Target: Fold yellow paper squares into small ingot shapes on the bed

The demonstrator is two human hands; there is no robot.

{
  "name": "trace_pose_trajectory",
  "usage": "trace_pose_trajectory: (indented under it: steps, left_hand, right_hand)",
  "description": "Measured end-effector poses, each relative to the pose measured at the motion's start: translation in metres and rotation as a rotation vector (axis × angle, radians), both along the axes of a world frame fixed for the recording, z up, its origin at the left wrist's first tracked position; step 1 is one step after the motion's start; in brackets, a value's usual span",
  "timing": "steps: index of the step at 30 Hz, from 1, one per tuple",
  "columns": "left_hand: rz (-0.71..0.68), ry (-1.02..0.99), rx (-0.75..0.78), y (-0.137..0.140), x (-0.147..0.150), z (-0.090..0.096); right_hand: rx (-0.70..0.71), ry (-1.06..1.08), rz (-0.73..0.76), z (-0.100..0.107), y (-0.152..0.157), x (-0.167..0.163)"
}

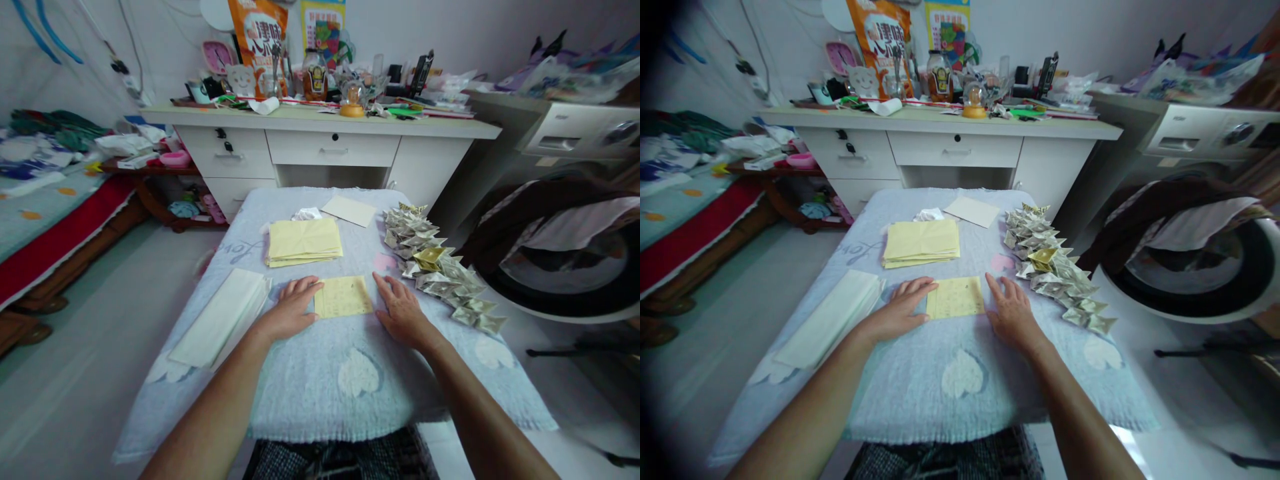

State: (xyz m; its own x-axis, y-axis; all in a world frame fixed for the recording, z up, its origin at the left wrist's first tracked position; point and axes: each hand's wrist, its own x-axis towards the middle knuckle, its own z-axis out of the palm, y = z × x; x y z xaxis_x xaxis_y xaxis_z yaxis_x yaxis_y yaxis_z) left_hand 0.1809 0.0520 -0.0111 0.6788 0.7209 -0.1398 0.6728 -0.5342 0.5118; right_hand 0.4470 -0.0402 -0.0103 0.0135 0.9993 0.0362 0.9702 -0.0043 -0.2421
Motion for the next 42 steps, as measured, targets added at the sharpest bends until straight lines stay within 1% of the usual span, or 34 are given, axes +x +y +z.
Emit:
trace_pose_trajectory:
  steps: [3, 5, 7, 9, 12, 15, 18, 20, 23, 27, 29, 33, 37, 42]
  left_hand:
    - [0.0, -0.009, -0.003, -0.001, 0.001, 0.002]
    - [0.004, -0.023, -0.001, -0.003, 0.001, 0.004]
    - [0.009, -0.037, 0.004, -0.004, 0.003, 0.007]
    - [0.019, -0.046, 0.01, -0.005, 0.003, 0.009]
    - [0.024, -0.044, 0.014, -0.005, 0.004, 0.01]
    - [0.011, -0.037, 0.024, -0.003, 0.002, 0.007]
    - [-0.001, -0.056, 0.027, -0.001, 0.001, 0.004]
    - [0.039, -0.078, 0.032, -0.001, 0.002, 0.002]
    - [0.147, -0.1, 0.065, -0.001, 0.007, 0.0]
    - [0.25, -0.138, 0.166, -0.002, 0.015, -0.006]
    - [0.31, -0.14, 0.212, -0.003, 0.018, -0.01]
    - [0.326, -0.134, 0.233, -0.004, 0.019, -0.014]
    - [0.317, -0.144, 0.211, -0.004, 0.019, -0.014]
    - [0.289, -0.179, 0.224, -0.004, 0.02, -0.01]
  right_hand:
    - [0.027, 0.073, 0.106, 0.016, 0.003, -0.011]
    - [-0.001, 0.131, 0.238, 0.023, 0.008, -0.023]
    - [-0.038, 0.15, 0.357, 0.026, 0.014, -0.034]
    - [-0.063, 0.145, 0.439, 0.026, 0.022, -0.042]
    - [-0.102, 0.133, 0.486, 0.025, 0.033, -0.044]
    - [-0.125, 0.131, 0.503, 0.026, 0.042, -0.038]
    - [-0.119, 0.148, 0.531, 0.025, 0.045, -0.031]
    - [-0.096, 0.17, 0.537, 0.021, 0.046, -0.027]
    - [-0.052, 0.211, 0.536, 0.013, 0.044, -0.023]
    - [-0.024, 0.258, 0.534, 0.008, 0.043, -0.021]
    - [0.019, 0.275, 0.5, 0.006, 0.043, -0.021]
    - [0.133, 0.215, 0.368, -0.002, 0.045, -0.018]
    - [0.115, 0.163, 0.291, -0.009, 0.049, -0.017]
    - [0.113, 0.162, 0.289, -0.007, 0.05, -0.02]
